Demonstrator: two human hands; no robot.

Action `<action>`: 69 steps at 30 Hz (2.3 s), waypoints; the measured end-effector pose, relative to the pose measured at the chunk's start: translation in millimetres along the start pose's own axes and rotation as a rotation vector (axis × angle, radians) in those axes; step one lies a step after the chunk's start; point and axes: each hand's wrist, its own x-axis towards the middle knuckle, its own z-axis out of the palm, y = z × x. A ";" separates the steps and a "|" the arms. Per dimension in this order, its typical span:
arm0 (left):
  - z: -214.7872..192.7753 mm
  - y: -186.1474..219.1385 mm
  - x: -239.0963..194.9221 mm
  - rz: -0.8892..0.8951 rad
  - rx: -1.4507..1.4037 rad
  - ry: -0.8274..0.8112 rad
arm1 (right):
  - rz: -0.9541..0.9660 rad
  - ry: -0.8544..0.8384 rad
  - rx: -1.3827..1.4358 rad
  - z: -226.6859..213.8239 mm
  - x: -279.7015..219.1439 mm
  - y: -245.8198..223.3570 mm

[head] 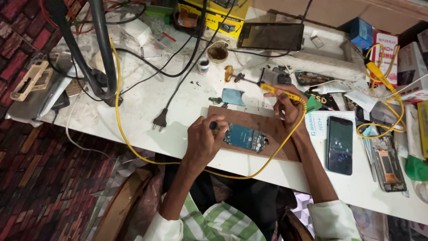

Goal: The person uses a soldering iron and solder wire to work on a small blue circuit board placed on a wooden block. They repeatedly apply the soldering iron to specific points on the board while feeding solder with the other hand.

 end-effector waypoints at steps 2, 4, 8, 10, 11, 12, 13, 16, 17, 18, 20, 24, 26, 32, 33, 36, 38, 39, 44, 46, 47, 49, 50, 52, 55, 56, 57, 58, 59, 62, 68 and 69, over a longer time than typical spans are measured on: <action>1.1 -0.3 -1.1 0.006 -0.004 0.013 | -0.001 0.017 0.009 0.7 -1.1 -1.0; 1.4 -1.2 -1.6 0.000 -0.013 0.013 | 0.016 0.027 0.049 1.1 -2.7 -2.2; 1.7 -2.0 -1.7 -0.018 -0.023 0.012 | 0.033 -0.025 0.015 0.5 -5.3 -2.9; 2.3 -2.0 -0.4 -0.012 -0.023 0.017 | 0.030 -0.037 0.031 -1.2 -4.1 -1.1; 1.9 -1.9 -0.7 -0.010 -0.024 0.018 | 0.033 -0.028 0.022 -1.3 -3.9 0.8; 1.5 -1.9 -1.0 -0.008 -0.025 0.019 | 0.036 -0.018 0.014 -1.3 -3.3 2.8; 1.4 -1.9 -0.2 -0.017 -0.024 0.015 | 0.037 -0.007 0.005 -2.2 -1.5 4.2; 1.2 -1.3 -0.8 -0.034 -0.021 0.007 | 0.010 0.025 0.060 -4.7 0.2 8.5; 1.5 -1.4 -0.7 -0.028 -0.021 0.010 | 0.013 0.025 0.064 -5.6 -0.8 9.3; 1.8 -1.3 -0.5 -0.022 -0.021 0.013 | 0.016 0.025 0.068 -6.3 -1.8 9.7; 0.8 -1.5 0.2 -0.006 -0.021 0.016 | 0.020 0.006 0.081 -5.5 -1.7 9.7; 1.2 -1.2 0.5 -0.014 -0.031 0.016 | 0.050 -0.026 0.035 -5.0 -2.3 6.3; 1.1 -0.8 -0.5 -0.006 -0.030 0.015 | 0.061 -0.029 0.006 -3.9 -2.7 4.2; 1.0 -1.9 -1.2 -0.015 -0.043 0.006 | 0.042 -0.015 0.014 -2.0 -0.4 5.7; 0.9 -2.0 -1.8 -0.016 -0.049 0.006 | 0.034 -0.017 0.034 -2.2 0.4 7.5; 0.6 -1.6 -1.9 -0.041 -0.056 -0.016 | -0.036 0.054 0.101 -3.2 5.5 10.4; 0.2 -0.9 -0.5 -0.018 -0.044 0.006 | -0.027 0.145 0.185 -8.1 4.6 5.5; -0.4 -0.3 -0.1 -0.008 -0.035 0.018 | 0.014 0.194 0.248 -12.5 -1.3 0.0; -1.2 1.2 0.9 -0.006 -0.014 0.015 | -0.073 0.399 0.414 -23.2 -79.3 -28.0; -0.4 0.7 2.1 0.003 -0.014 0.017 | -0.072 0.558 0.456 -22.2 -119.3 -34.6; -1.1 0.1 1.7 0.003 -0.020 0.010 | -0.085 0.608 0.477 -19.9 -138.2 -35.9; -0.7 -0.4 0.4 0.005 -0.019 0.005 | -0.099 0.700 0.500 -17.0 -166.7 -36.4; 0.2 0.1 -0.1 0.006 -0.013 0.005 | -0.099 0.741 0.502 -14.5 -178.1 -35.7; -1.0 -0.6 2.1 0.027 -0.004 0.001 | -0.096 0.872 0.450 -7.0 -188.5 -30.6; -2.2 0.3 3.4 0.062 -0.008 -0.003 | -0.080 1.090 0.295 4.1 -192.9 -18.5; -1.7 0.4 3.9 0.068 -0.014 -0.002 | -0.082 1.137 0.263 7.8 -193.6 -14.4; -1.9 0.5 3.8 0.072 -0.018 0.001 | -0.082 1.181 0.231 10.0 -193.9 -11.6; -2.0 0.9 3.4 0.064 -0.022 0.004 | -0.121 1.178 0.227 10.2 -194.5 -10.2; -1.8 1.0 3.2 0.057 -0.025 0.008 | -0.160 1.174 0.223 9.9 -193.4 -8.7; -2.3 -0.8 1.9 0.026 -0.017 0.011 | -0.180 1.162 0.294 8.1 -190.1 -7.5; 3.5 -4.4 -1.1 -0.079 -0.016 -0.030 | -0.118 1.257 0.241 12.4 -174.6 -5.1; 3.4 -4.6 -2.4 -0.097 -0.022 -0.035 | -0.075 1.290 0.213 14.0 -173.2 -5.4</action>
